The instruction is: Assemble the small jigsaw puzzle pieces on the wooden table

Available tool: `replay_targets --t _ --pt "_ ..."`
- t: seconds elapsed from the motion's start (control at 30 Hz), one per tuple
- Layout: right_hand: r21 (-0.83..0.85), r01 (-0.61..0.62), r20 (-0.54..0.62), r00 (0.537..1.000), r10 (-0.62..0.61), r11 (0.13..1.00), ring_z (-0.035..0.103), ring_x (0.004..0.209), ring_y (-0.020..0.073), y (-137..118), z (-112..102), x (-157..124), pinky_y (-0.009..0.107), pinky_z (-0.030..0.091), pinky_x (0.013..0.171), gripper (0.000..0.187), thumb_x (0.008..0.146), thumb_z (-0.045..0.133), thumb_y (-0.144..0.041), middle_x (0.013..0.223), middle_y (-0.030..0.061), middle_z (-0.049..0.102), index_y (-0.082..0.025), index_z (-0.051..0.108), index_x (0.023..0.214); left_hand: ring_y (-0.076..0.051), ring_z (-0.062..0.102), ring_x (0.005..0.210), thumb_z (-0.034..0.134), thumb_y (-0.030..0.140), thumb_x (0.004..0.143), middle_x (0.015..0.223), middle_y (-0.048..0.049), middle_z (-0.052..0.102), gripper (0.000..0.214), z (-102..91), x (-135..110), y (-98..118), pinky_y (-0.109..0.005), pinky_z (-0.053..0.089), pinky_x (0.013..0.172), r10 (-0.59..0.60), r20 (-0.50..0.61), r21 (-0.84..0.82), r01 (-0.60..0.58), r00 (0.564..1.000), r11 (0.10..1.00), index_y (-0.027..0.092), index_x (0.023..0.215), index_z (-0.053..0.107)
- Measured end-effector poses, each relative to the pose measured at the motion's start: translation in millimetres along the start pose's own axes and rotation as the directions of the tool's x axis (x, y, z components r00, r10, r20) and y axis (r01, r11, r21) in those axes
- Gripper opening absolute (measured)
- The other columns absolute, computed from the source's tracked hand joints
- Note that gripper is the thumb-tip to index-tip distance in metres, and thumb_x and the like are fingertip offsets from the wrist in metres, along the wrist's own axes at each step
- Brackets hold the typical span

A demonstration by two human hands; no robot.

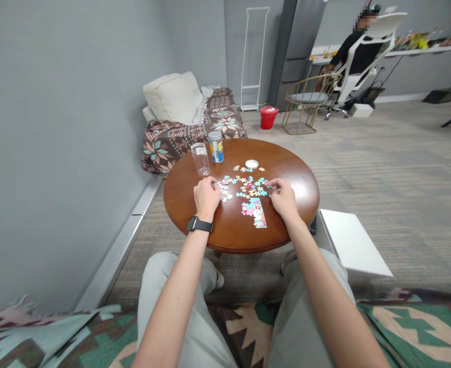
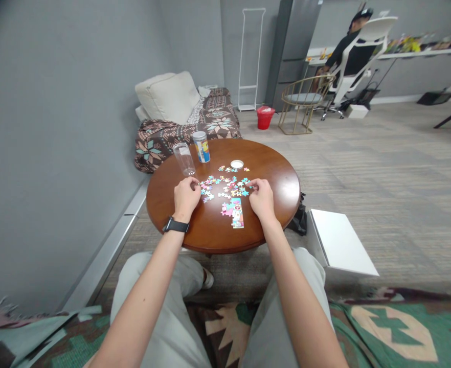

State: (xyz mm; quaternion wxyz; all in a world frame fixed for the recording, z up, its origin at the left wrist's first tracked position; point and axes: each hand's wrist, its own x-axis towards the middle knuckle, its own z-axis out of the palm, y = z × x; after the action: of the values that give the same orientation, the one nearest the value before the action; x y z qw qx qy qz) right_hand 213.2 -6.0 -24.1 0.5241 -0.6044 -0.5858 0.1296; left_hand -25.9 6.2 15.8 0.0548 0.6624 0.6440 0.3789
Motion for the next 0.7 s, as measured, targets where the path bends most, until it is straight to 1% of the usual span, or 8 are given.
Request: replay_targets --t 0.27,0.4,0.47,0.53,0.57,0.63,0.67,0.7 --pt "0.012 0.009 0.07 0.997 -0.01 1.0 0.063 0.087 0.0241 0 0 0 0.041 0.05 0.086 0.022 0.072 0.044 -0.01 0.089 0.0079 0.067 -0.022 0.062 0.079 -0.022 0.066 0.089 0.052 0.011 0.08 0.089 -0.0051 0.072 0.015 0.2 0 -2 -0.034 0.047 0.086 -0.059 0.036 -0.007 0.059 0.998 0.998 0.022 0.078 0.061" --pt "-0.004 0.006 0.076 0.997 -0.006 1.0 0.063 0.085 0.0239 -1 -1 0 0.041 0.051 0.086 0.023 0.071 0.044 -0.01 0.088 0.0086 0.069 -0.021 0.062 0.078 -0.021 0.066 0.091 0.051 0.011 0.082 0.09 -0.005 0.073 0.015 0.5 -1 7 -0.032 0.047 0.087 -0.1 0.048 0.002 0.1 0.994 0.995 0.022 0.08 0.063" --pt "-0.003 0.01 0.084 0.996 -0.01 1.0 0.064 0.085 0.0239 0 -1 0 0.041 0.051 0.086 0.023 0.071 0.043 -0.011 0.089 0.009 0.069 -0.021 0.063 0.079 -0.02 0.066 0.091 0.052 0.011 0.082 0.09 -0.0045 0.072 0.015 -4.6 -1 13 -0.031 0.046 0.088 -0.095 0.04 -0.021 0.096 0.995 0.995 0.021 0.081 0.063" --pt "0.005 0.012 0.093 0.996 -0.013 1.0 0.064 0.086 0.0236 1 -1 0 0.041 0.051 0.087 0.023 0.072 0.043 -0.012 0.09 0.0092 0.069 -0.02 0.063 0.08 -0.019 0.065 0.088 0.054 0.011 0.082 0.088 -0.0033 0.071 0.013 -17.9 1 12 -0.03 0.047 0.087 -0.075 0.009 -0.09 0.076 0.997 0.993 0.021 0.082 0.062" --pt "0.006 0.011 0.095 0.995 -0.011 1.0 0.065 0.086 0.0235 2 -1 0 0.041 0.051 0.087 0.023 0.072 0.042 -0.012 0.091 0.0093 0.069 -0.02 0.063 0.08 -0.018 0.065 0.085 0.055 0.011 0.082 0.086 -0.0024 0.07 0.012 -28.1 3 7 -0.029 0.047 0.085 -0.074 -0.027 -0.143 0.07 0.997 0.987 0.021 0.083 0.062" --pt "0.004 0.001 0.097 0.995 -0.001 1.0 0.065 0.086 0.0231 2 -1 0 0.041 0.051 0.087 0.023 0.072 0.043 -0.013 0.091 0.0093 0.07 -0.02 0.063 0.081 -0.016 0.063 0.085 0.055 0.012 0.083 0.087 -0.0013 0.066 0.01 -53.5 7 -13 -0.028 0.047 0.085 -0.141 -0.154 -0.233 0.103 0.978 0.967 0.02 0.087 0.06" --pt "0.002 -0.007 0.097 0.995 0.007 1.0 0.065 0.086 0.0229 2 -2 0 0.041 0.051 0.087 0.023 0.072 0.043 -0.014 0.091 0.0093 0.07 -0.02 0.063 0.081 -0.016 0.061 0.086 0.054 0.011 0.084 0.088 -0.0011 0.064 0.011 -67.1 7 -28 -0.028 0.047 0.086 -0.219 -0.242 -0.276 0.149 0.945 0.949 0.019 0.09 0.058" --pt "0.0 -0.018 0.097 0.995 0.018 1.0 0.065 0.085 0.0229 1 -2 0 0.04 0.051 0.087 0.023 0.071 0.043 -0.015 0.091 0.0093 0.07 -0.02 0.063 0.08 -0.015 0.06 0.088 0.05 0.008 0.086 0.09 -0.0016 0.062 0.014 -79.9 7 -46 -0.029 0.047 0.089 -0.321 -0.34 -0.314 0.215 0.884 0.925 0.018 0.093 0.056"
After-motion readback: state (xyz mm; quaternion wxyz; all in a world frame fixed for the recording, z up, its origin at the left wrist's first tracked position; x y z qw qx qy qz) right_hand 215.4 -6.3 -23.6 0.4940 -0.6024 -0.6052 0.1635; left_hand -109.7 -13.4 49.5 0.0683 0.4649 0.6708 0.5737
